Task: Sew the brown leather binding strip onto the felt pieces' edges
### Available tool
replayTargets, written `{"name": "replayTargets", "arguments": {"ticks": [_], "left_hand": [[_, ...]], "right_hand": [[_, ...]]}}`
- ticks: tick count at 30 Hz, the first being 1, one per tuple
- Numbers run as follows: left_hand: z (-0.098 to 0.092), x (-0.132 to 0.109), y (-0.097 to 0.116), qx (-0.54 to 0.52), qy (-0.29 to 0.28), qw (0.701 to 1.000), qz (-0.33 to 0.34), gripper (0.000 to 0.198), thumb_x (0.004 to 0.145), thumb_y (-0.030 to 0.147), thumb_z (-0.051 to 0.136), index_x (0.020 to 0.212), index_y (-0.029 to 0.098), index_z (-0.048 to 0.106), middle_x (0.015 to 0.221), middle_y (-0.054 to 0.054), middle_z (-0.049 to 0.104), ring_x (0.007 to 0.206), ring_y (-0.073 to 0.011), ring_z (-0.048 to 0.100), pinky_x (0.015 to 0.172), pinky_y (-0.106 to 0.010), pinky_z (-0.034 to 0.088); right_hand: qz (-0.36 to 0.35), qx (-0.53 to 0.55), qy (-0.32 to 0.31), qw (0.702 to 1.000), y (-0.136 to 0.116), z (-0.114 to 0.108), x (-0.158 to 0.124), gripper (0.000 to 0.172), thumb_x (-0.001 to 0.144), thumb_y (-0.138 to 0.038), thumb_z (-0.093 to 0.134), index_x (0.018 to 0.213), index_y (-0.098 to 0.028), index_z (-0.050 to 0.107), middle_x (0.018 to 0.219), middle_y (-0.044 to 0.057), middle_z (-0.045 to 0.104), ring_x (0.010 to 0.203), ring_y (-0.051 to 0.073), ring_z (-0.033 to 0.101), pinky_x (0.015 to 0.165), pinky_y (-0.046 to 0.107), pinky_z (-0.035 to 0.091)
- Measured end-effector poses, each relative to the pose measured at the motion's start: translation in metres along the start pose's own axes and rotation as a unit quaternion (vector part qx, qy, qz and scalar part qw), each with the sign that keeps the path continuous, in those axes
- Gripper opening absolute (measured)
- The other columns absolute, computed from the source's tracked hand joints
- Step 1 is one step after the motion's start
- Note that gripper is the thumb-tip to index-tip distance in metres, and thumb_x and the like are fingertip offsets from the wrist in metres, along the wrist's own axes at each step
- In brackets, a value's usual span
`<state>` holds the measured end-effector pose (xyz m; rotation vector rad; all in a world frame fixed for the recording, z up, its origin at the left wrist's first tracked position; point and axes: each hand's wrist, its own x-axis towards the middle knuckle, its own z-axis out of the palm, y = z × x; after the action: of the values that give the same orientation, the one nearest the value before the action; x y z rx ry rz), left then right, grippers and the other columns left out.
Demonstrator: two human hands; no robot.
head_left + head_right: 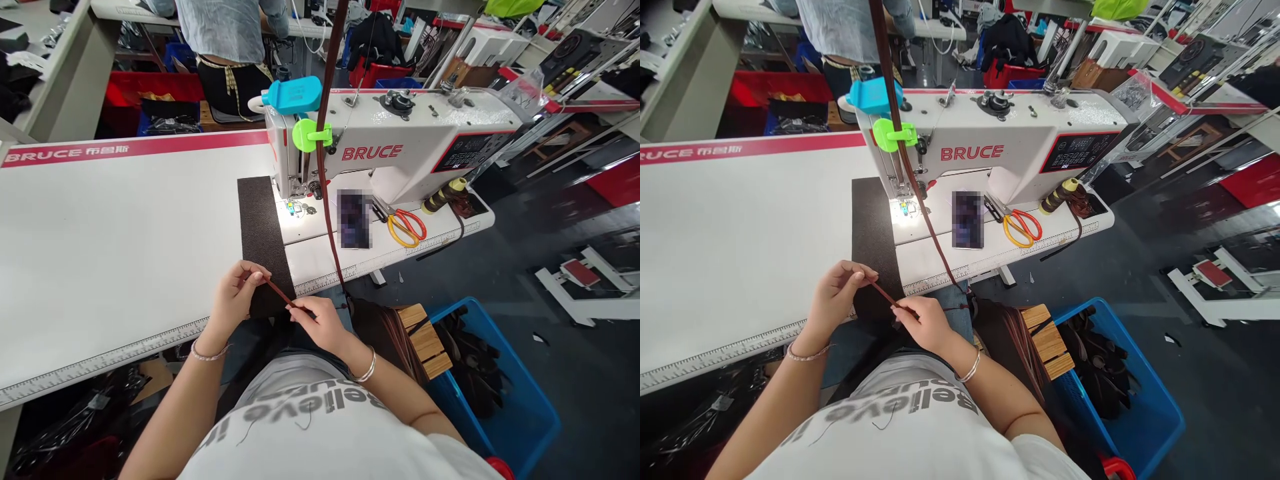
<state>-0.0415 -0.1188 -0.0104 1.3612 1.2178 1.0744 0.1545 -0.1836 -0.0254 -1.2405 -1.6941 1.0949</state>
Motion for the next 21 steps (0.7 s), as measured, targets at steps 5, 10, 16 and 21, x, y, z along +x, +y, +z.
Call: {"name": "replayTargets", "arguments": {"ticks": [5, 10, 16, 21], "left_hand": [[0.002, 0.001, 0.003, -0.025, 0.022, 0.999, -0.033, 0.031, 0.090, 0.049, 0.059, 0.085, 0.018, 0.055, 0.089, -0.003, 0.067, 0.088, -0.0147, 0.066, 0.080, -0.029, 0.058], [0.002, 0.001, 0.002, -0.026, 0.015, 0.999, -0.021, 0.034, 0.089, 0.052, 0.060, 0.084, 0.018, 0.055, 0.086, -0.002, 0.067, 0.086, -0.0137, 0.066, 0.079, -0.029, 0.059], [0.002, 0.000, 0.002, -0.016, 0.002, 1.000, -0.002, 0.033, 0.089, 0.050, 0.059, 0.084, 0.018, 0.056, 0.086, -0.003, 0.067, 0.086, -0.0141, 0.066, 0.081, -0.031, 0.060], [0.001, -0.001, -0.001, -0.029, -0.001, 1.000, 0.011, 0.028, 0.091, 0.046, 0.058, 0.086, 0.018, 0.056, 0.090, -0.003, 0.064, 0.091, -0.0140, 0.065, 0.087, -0.034, 0.060]], "right_hand": [[0.192, 0.186, -0.110, 0.957, 0.023, -0.009, -0.021, 0.048, 0.091, -0.056, 0.054, 0.101, -0.011, 0.070, 0.068, 0.002, 0.063, 0.053, 0.006, 0.050, 0.054, 0.018, 0.042], [0.233, 0.312, -0.138, 0.911, 0.031, -0.008, -0.025, 0.065, 0.085, -0.070, 0.051, 0.104, -0.010, 0.069, 0.072, 0.003, 0.062, 0.054, 0.006, 0.050, 0.054, 0.021, 0.041], [0.265, 0.448, -0.119, 0.846, 0.016, -0.001, -0.005, 0.049, 0.079, -0.057, 0.069, 0.095, -0.011, 0.070, 0.063, -0.002, 0.052, 0.052, 0.005, 0.046, 0.050, 0.021, 0.032], [0.267, 0.497, -0.068, 0.823, 0.009, -0.001, 0.011, 0.038, 0.070, -0.044, 0.080, 0.086, -0.012, 0.068, 0.058, -0.005, 0.047, 0.050, 0.005, 0.045, 0.049, 0.020, 0.029]]}}
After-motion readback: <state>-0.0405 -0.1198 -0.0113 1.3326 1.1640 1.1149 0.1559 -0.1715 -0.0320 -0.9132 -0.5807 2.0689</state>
